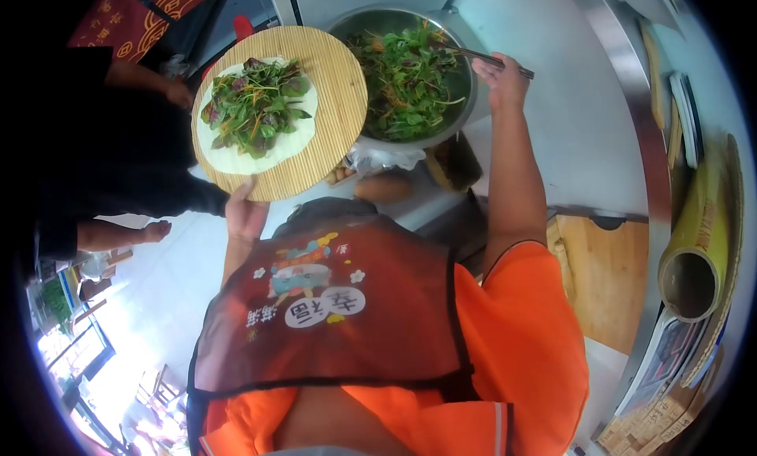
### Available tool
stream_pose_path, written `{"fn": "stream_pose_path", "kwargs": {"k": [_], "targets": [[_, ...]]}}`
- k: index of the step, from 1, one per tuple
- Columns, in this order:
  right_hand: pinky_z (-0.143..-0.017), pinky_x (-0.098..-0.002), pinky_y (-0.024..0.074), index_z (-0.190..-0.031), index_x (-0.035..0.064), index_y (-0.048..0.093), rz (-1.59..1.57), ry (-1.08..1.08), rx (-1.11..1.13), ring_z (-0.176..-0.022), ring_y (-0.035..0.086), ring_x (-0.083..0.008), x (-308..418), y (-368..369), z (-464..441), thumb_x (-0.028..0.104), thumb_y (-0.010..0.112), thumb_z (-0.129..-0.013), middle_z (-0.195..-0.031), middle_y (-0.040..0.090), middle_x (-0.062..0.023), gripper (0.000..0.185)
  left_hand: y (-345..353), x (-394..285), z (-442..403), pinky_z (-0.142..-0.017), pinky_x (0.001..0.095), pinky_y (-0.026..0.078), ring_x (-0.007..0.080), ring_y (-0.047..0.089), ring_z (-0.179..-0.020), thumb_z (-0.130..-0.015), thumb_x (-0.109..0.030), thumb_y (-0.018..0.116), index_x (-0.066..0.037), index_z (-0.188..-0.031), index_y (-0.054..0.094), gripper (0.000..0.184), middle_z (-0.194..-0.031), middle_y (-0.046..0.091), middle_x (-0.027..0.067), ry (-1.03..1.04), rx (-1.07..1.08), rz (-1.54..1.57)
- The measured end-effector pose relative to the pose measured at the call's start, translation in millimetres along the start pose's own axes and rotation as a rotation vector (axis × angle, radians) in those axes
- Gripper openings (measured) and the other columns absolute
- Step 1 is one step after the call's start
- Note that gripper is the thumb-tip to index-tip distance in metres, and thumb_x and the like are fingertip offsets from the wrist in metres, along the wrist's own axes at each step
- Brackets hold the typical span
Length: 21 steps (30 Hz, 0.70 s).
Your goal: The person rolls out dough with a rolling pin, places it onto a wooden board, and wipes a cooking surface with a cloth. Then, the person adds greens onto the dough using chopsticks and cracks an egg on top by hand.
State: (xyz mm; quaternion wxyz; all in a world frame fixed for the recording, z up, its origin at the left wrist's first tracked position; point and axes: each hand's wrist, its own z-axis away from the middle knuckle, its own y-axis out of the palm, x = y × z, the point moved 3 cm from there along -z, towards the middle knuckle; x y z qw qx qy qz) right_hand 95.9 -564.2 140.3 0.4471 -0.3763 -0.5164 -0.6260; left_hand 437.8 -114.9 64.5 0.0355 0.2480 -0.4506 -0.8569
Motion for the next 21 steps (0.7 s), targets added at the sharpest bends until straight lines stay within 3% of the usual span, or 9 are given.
{"fn": "stream_pose_path", "kwargs": {"k": [5,9,12,18,21], "targets": [[-0.080,-0.0474,0.0647,-0.112,-0.0160,0.052,-0.083,-0.059,0.011,-0.092,0.069,-0.0430,32.6,20.3,9.7,0.008,0.052,-0.095,-0.102,0.060,-0.0280,0.029,9.4,-0.6,3.2,-0.116,0.0471,0.040,0.0308,0.050,-0.135,-0.090,0.005,0.058,0.000,-0.147,0.038,0.061,-0.146,0.051,0.0142,-0.006,0.021,-0.015],[-0.087,-0.0480,0.0614,-0.107,-0.0129,0.058,-0.110,-0.116,0.207,-0.091,0.071,-0.0388,69.5,55.8,17.8,0.011,0.051,-0.098,-0.097,0.067,-0.0240,0.026,11.5,-3.5,-2.3,-0.116,0.0469,0.039,0.0309,0.051,-0.134,-0.090,0.003,0.061,0.000,-0.147,0.039,0.061,-0.145,0.052,0.0140,-0.025,0.046,-0.029],[-0.087,-0.0516,0.0607,-0.107,-0.0141,0.057,-0.138,-0.109,0.445,-0.095,0.068,-0.0405,96.5,102.1,50.7,0.011,0.059,-0.094,-0.099,0.061,-0.0236,0.029,10.5,-3.8,-7.3,-0.117,0.0462,0.038,0.0304,0.052,-0.133,-0.090,0.003,0.061,0.001,-0.145,0.041,0.059,-0.143,0.054,0.0137,-0.057,0.046,-0.056],[-0.073,-0.0455,0.0639,-0.105,-0.0127,0.060,0.097,-0.167,0.705,-0.081,0.073,-0.0384,90.7,195.8,139.8,0.016,0.057,-0.097,-0.093,0.068,-0.0240,0.030,33.5,21.4,-21.2,-0.110,0.0428,0.047,0.0285,0.059,-0.125,-0.092,0.002,0.061,0.005,-0.139,0.048,0.049,-0.135,0.059,0.0167,-0.107,0.128,-0.076],[-0.067,-0.0378,0.0647,-0.103,-0.0097,0.063,0.186,-0.166,0.749,-0.074,0.075,-0.0319,49.4,230.5,168.4,0.016,0.056,-0.098,-0.090,0.068,-0.0235,0.027,45.9,21.8,-24.2,-0.113,0.0433,0.042,0.0288,0.054,-0.130,-0.091,0.003,0.061,0.005,-0.143,0.041,0.055,-0.141,0.055,0.0156,-0.142,0.123,-0.110]]}}
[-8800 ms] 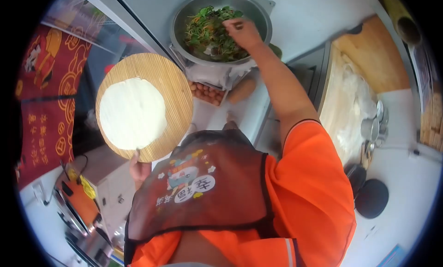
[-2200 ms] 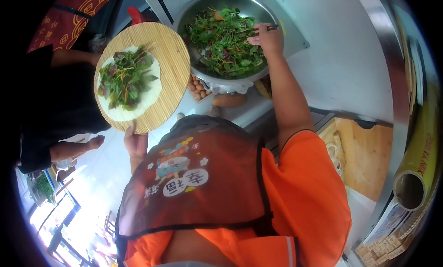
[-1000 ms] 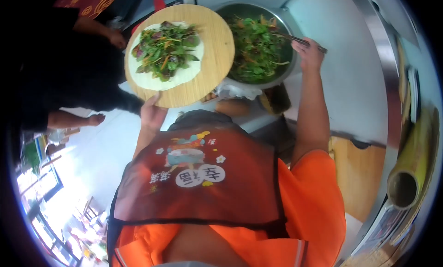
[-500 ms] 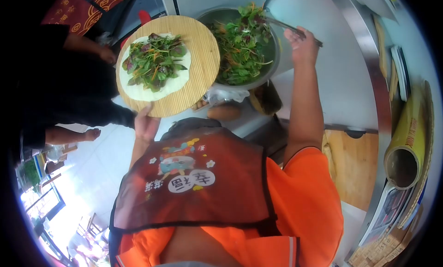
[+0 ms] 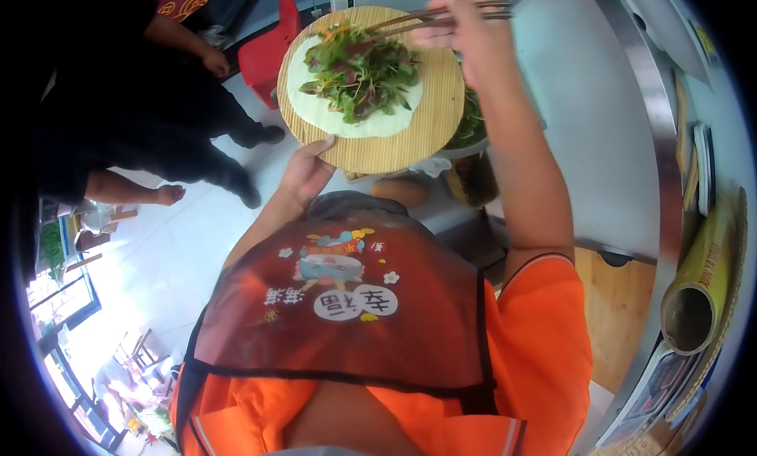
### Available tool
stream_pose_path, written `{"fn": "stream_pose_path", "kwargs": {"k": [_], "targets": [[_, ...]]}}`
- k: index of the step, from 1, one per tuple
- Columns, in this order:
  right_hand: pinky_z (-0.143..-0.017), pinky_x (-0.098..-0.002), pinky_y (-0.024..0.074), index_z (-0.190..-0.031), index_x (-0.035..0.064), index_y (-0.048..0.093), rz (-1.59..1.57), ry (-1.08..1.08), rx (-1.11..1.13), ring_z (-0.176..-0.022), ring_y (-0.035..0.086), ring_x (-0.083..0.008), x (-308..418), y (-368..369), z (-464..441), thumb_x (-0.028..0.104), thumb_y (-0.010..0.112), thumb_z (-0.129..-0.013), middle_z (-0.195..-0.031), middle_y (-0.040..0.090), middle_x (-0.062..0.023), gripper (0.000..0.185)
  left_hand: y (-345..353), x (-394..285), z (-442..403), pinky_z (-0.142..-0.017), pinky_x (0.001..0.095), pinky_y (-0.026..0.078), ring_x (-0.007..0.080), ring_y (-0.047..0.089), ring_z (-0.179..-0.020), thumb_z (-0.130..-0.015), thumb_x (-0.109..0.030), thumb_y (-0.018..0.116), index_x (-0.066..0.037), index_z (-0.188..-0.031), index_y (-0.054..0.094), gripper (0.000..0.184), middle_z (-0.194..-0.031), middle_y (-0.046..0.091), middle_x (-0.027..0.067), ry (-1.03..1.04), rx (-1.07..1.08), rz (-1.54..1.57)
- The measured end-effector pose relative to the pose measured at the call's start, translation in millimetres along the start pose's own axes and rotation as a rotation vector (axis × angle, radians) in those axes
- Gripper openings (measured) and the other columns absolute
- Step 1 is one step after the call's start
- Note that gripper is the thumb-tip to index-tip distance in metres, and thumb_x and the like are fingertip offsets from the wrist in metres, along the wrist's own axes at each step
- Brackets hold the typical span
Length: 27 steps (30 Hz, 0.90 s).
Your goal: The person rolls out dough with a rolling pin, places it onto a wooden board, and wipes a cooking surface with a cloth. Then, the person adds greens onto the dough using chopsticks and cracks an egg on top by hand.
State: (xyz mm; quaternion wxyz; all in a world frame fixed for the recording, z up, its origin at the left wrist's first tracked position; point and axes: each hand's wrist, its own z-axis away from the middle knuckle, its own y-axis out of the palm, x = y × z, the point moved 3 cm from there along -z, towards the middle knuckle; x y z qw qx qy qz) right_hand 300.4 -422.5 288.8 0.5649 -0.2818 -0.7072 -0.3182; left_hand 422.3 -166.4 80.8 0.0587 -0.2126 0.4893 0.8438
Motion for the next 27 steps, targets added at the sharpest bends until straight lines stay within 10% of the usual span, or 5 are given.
{"fn": "stream_pose_path", "kwargs": {"k": [27], "targets": [[-0.073,-0.0358,0.0634,-0.111,-0.0105,0.063,-0.014,0.195,-0.117,-0.079,0.074,-0.0287,-64.3,-37.7,64.2,0.019,0.049,-0.102,-0.097,0.068,-0.0194,0.034,33.7,19.2,-14.8,-0.106,0.0492,0.047,0.0337,0.057,-0.126,-0.093,-0.002,0.060,0.003,-0.143,0.040,0.054,-0.140,0.054,0.0180,-0.130,0.070,0.022]]}}
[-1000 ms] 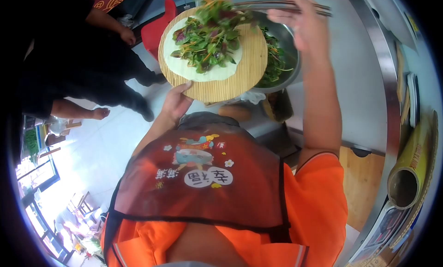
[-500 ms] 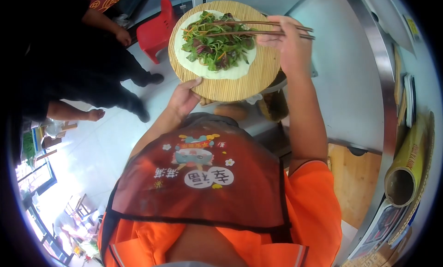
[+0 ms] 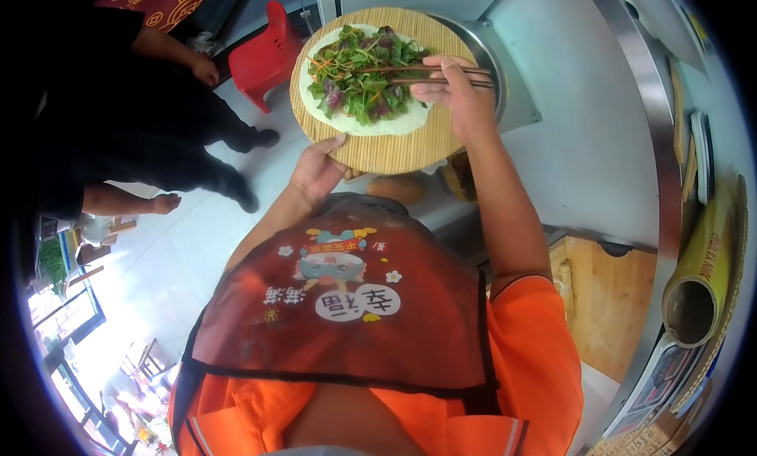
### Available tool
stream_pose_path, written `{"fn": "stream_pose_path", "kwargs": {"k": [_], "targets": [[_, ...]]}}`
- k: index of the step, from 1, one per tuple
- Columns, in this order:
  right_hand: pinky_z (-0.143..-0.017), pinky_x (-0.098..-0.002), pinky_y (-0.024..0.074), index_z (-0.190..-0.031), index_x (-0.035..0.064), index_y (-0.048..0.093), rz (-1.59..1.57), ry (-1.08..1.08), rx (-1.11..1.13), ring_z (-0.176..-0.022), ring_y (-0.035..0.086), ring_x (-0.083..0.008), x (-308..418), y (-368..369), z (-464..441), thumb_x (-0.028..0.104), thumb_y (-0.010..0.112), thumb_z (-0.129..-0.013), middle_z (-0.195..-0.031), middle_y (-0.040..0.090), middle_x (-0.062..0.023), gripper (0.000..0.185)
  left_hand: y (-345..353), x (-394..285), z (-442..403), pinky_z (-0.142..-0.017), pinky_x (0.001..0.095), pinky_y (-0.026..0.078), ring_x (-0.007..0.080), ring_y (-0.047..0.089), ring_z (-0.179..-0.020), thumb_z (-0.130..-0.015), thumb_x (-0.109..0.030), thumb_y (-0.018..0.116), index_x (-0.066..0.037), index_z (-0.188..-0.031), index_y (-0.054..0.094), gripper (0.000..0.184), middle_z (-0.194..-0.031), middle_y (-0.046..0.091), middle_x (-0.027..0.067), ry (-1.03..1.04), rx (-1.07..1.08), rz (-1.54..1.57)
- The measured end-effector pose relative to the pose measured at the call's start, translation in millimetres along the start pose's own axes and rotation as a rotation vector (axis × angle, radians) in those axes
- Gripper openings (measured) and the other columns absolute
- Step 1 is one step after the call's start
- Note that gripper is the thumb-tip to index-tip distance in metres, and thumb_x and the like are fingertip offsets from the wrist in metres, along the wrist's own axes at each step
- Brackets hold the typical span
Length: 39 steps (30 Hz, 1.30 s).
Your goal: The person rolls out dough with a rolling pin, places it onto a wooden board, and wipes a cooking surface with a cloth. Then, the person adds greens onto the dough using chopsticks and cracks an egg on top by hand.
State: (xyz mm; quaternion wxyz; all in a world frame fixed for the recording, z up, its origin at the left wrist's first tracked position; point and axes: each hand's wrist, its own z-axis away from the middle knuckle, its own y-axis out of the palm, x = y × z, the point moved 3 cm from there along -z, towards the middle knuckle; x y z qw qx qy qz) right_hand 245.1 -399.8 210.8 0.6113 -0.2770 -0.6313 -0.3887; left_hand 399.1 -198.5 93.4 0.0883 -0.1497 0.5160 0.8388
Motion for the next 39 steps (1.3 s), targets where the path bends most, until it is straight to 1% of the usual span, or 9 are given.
{"fn": "stream_pose_path", "kwargs": {"k": [1,4,7,10,13,19,21,27,39], "targets": [[-0.074,-0.0361,0.0632,-0.111,-0.0104,0.063,0.004,-0.011,-0.002,-0.078,0.074,-0.0286,9.9,-1.5,2.9,0.020,0.049,-0.102,-0.097,0.068,-0.0194,0.034,-0.5,-1.8,0.9,-0.103,0.0473,0.049,0.0332,0.058,-0.124,-0.092,-0.003,0.061,0.003,-0.142,0.041,0.054,-0.138,0.055,0.0179,-0.007,-0.007,-0.014],[-0.076,-0.0375,0.0627,-0.111,-0.0101,0.063,-0.083,-0.084,0.042,-0.078,0.073,-0.0285,30.3,-22.1,1.9,0.020,0.049,-0.102,-0.098,0.069,-0.0199,0.035,-8.1,-1.8,2.1,-0.110,0.0532,0.045,0.0359,0.055,-0.129,-0.094,-0.001,0.059,0.004,-0.145,0.039,0.055,-0.142,0.053,0.0196,-0.004,0.000,0.005],[-0.077,-0.0402,0.0623,-0.111,-0.0105,0.061,-0.131,-0.115,0.022,-0.079,0.073,-0.0298,36.3,-33.8,-2.4,0.019,0.049,-0.102,-0.098,0.070,-0.0219,0.033,-8.5,-2.9,5.6,-0.109,0.0530,0.046,0.0366,0.056,-0.129,-0.094,-0.001,0.058,0.004,-0.145,0.039,0.055,-0.142,0.053,0.0200,-0.013,0.003,-0.042],[-0.077,-0.0415,0.0627,-0.110,-0.0109,0.060,-0.132,-0.111,-0.034,-0.081,0.073,-0.0319,26.6,-28.8,-12.6,0.017,0.049,-0.102,-0.097,0.069,-0.0225,0.031,0.1,-4.1,11.0,-0.094,0.0467,0.052,0.0318,0.060,-0.120,-0.093,-0.003,0.061,0.004,-0.138,0.044,0.049,-0.134,0.058,0.0165,0.052,0.003,-0.041],[-0.077,-0.0425,0.0631,-0.110,-0.0108,0.059,-0.150,-0.108,-0.065,-0.083,0.073,-0.0337,15.6,-30.2,-27.2,0.016,0.051,-0.102,-0.097,0.069,-0.0232,0.029,-7.4,-4.7,9.9,-0.105,0.0463,0.048,0.0312,0.057,-0.124,-0.091,0.001,0.060,0.004,-0.141,0.043,0.053,-0.137,0.056,0.0163,0.013,0.043,-0.024],[-0.078,-0.0433,0.0633,-0.110,-0.0106,0.058,-0.155,-0.107,-0.091,-0.085,0.073,-0.0341,18.4,-21.7,-45.1,0.017,0.052,-0.102,-0.097,0.069,-0.0226,0.030,-9.2,-5.7,9.3,-0.114,0.0451,0.044,0.0321,0.055,-0.131,-0.091,0.005,0.060,0.003,-0.145,0.039,0.058,-0.143,0.053,0.0183,0.066,0.076,0.003],[-0.078,-0.0437,0.0631,-0.111,-0.0106,0.058,-0.163,-0.132,-0.131,-0.085,0.073,-0.0337,24.1,-19.6,-44.6,0.018,0.053,-0.101,-0.097,0.069,-0.0220,0.030,-10.0,-6.5,9.3,-0.114,0.0454,0.044,0.0320,0.054,-0.131,-0.091,0.006,0.060,0.002,-0.145,0.039,0.058,-0.143,0.053,0.0181,0.062,0.076,0.017],[-0.078,-0.0460,0.0620,-0.110,-0.0090,0.061,-0.255,-0.083,0.096,-0.083,0.073,-0.0337,30.9,-46.0,-44.9,0.020,0.054,-0.100,-0.095,0.070,-0.0220,0.032,-14.1,-9.1,11.9,-0.113,0.0458,0.045,0.0317,0.054,-0.131,-0.091,0.007,0.059,0.001,-0.146,0.038,0.060,-0.143,0.052,0.0177,0.079,0.085,0.027],[-0.080,-0.0445,0.0626,-0.111,-0.0102,0.060,-0.207,-0.086,0.025,-0.083,0.074,-0.0355,12.5,11.3,-69.7,0.018,0.052,-0.102,-0.094,0.070,-0.0232,0.030,-13.9,-25.0,20.4,-0.113,0.0446,0.044,0.0298,0.054,-0.130,-0.088,0.004,0.066,-0.001,-0.145,0.040,0.063,-0.141,0.055,0.0137,0.078,0.094,-0.058]]}}
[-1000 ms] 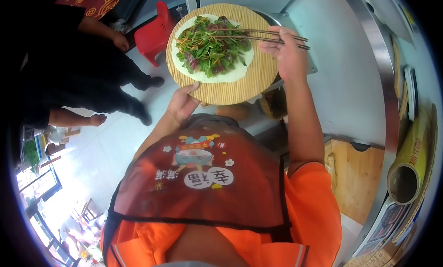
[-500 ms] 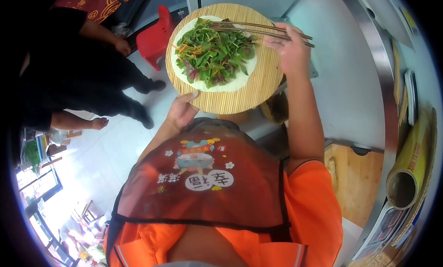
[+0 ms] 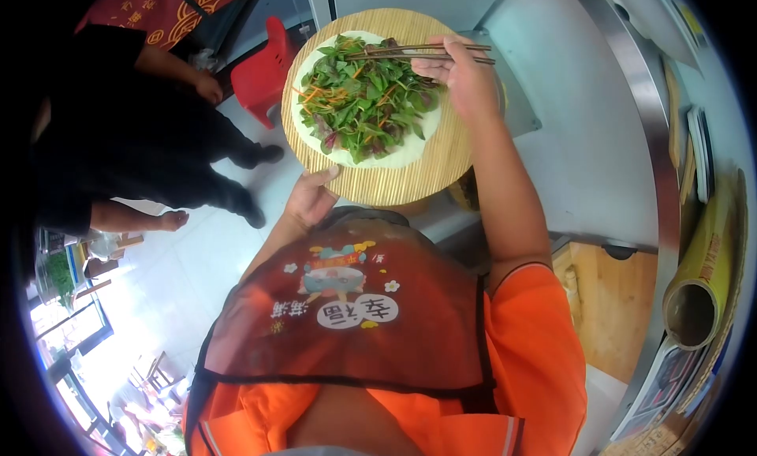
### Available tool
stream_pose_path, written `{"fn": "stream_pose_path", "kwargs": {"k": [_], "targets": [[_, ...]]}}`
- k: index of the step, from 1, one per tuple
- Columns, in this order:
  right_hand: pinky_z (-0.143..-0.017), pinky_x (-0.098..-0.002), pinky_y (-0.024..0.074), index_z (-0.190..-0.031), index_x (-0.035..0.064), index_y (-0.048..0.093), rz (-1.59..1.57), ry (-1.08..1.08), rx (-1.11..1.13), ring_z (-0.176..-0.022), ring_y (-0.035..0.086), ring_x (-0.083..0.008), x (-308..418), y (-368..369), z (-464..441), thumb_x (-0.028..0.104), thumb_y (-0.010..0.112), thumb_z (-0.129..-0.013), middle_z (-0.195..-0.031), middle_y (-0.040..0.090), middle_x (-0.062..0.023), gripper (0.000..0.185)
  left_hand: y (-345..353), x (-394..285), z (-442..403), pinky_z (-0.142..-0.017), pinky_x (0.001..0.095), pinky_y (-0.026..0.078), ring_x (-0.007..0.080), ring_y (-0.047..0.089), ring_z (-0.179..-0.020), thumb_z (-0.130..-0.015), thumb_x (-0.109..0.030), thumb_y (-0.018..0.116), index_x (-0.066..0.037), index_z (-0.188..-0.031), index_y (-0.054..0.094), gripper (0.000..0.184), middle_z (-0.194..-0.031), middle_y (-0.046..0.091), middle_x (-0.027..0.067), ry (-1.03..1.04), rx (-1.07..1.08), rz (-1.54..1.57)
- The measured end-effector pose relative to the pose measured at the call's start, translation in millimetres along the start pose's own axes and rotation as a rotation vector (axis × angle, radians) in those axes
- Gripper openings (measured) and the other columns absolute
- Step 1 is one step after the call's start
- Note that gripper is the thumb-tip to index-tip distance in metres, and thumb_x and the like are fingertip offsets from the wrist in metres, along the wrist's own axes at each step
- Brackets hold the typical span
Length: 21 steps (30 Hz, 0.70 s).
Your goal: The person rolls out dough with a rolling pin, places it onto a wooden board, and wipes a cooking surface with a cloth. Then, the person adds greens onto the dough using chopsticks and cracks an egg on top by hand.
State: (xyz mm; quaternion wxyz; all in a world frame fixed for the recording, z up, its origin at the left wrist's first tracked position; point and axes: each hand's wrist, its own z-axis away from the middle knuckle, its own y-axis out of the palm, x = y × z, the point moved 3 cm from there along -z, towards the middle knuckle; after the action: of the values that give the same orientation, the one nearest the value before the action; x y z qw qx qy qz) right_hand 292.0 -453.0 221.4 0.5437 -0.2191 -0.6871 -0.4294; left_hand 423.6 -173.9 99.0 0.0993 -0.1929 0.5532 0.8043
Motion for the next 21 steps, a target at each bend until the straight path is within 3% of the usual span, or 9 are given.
{"fn": "stream_pose_path", "kwargs": {"k": [8,12,15,21], "targets": [[-0.075,-0.0430,0.0632,-0.112,-0.0102,0.060,-0.039,-0.069,-0.018,-0.080,0.073,-0.0340,14.2,-1.6,18.5,0.017,0.051,-0.102,-0.100,0.067,-0.0227,0.030,-0.6,10.4,-2.8,-0.114,0.0449,0.042,0.0293,0.052,-0.132,-0.089,0.001,0.065,-0.001,-0.146,0.041,0.061,-0.143,0.054,0.0130,0.021,-0.007,0.013],[-0.076,-0.0438,0.0616,-0.112,-0.0089,0.060,-0.164,-0.157,-0.161,-0.081,0.072,-0.0320,28.8,-64.1,49.1,0.019,0.052,-0.101,-0.103,0.066,-0.0224,0.031,1.2,23.4,-2.5,-0.112,0.0458,0.044,0.0294,0.054,-0.131,-0.090,0.003,0.062,-0.001,-0.146,0.040,0.060,-0.142,0.054,0.0138,0.037,-0.023,0.080],[-0.078,-0.0441,0.0603,-0.113,-0.0080,0.059,-0.190,-0.091,-0.358,-0.082,0.071,-0.0305,12.5,-101.6,63.3,0.021,0.053,-0.101,-0.102,0.067,-0.0217,0.032,-3.8,24.3,-5.1,-0.110,0.0459,0.047,0.0294,0.056,-0.130,-0.090,0.004,0.062,-0.001,-0.146,0.041,0.060,-0.141,0.055,0.0138,0.054,-0.030,0.121],[-0.079,-0.0421,0.0600,-0.113,-0.0073,0.060,-0.089,0.012,-0.329,-0.082,0.071,-0.0294,-5.3,-100.6,92.1,0.022,0.053,-0.102,-0.096,0.068,-0.0189,0.032,5.3,26.8,-7.4,-0.104,0.0449,0.050,0.0300,0.059,-0.124,-0.092,-0.002,0.062,-0.001,-0.145,0.040,0.057,-0.138,0.057,0.0136,0.075,-0.030,0.065]]}}
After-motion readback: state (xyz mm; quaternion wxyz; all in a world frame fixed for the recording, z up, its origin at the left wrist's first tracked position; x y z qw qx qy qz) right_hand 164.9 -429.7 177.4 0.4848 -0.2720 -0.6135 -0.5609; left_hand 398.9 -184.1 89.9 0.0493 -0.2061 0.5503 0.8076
